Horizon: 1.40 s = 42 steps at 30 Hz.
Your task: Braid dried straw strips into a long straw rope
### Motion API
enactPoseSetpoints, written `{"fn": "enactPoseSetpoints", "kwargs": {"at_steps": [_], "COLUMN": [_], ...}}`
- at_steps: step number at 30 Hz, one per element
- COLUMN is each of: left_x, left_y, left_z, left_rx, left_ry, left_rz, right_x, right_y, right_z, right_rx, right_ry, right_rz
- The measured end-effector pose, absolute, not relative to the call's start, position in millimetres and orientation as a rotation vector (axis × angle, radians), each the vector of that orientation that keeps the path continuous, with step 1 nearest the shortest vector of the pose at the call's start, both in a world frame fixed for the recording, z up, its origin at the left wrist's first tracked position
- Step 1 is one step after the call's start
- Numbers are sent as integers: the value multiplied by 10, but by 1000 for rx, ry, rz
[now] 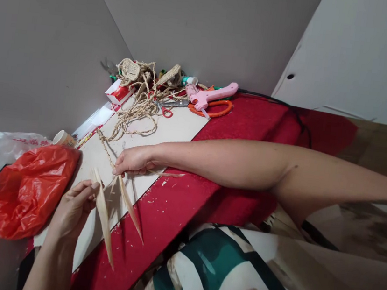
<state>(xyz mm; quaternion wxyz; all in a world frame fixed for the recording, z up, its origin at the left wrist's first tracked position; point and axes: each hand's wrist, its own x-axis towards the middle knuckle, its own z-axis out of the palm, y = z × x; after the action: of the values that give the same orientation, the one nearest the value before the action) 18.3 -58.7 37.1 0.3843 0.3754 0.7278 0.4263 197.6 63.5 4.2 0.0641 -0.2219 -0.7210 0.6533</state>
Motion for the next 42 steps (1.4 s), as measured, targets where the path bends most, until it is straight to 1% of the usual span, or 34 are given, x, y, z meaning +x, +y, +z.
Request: {"fn": "enactPoseSetpoints", "kwargs": {"at_steps": [7,19,26,29,32,37,42], "left_x": [372,478,502,511,507,443,334], "left_y": [-519,-511,-436,-440,-465,-475,-440], "left_z": [200,62,-13,12,75,136,147], "left_rx": [881,941,1030,1039,1016,944,890], "left_ry": [1672,1613,1678,1681,1646,1603,1637], "left_rz": [1002,1020,1013,1003,1006,1120,1265], "right_x": [1999,2052,2033,2021,2007,1981,2008], "right_y": [608,583,581,590,600,614,606], "right_z": [48,95,85,71,49,3,30], "right_rx": [-632,-687,-740,-730,-692,-635,-723], "right_ry": [-2124,-2257,-2445,-2440,-2394,-2237,-2312], "right_rz": [1942,1753,1505,1458,1466,1602,1613]}}
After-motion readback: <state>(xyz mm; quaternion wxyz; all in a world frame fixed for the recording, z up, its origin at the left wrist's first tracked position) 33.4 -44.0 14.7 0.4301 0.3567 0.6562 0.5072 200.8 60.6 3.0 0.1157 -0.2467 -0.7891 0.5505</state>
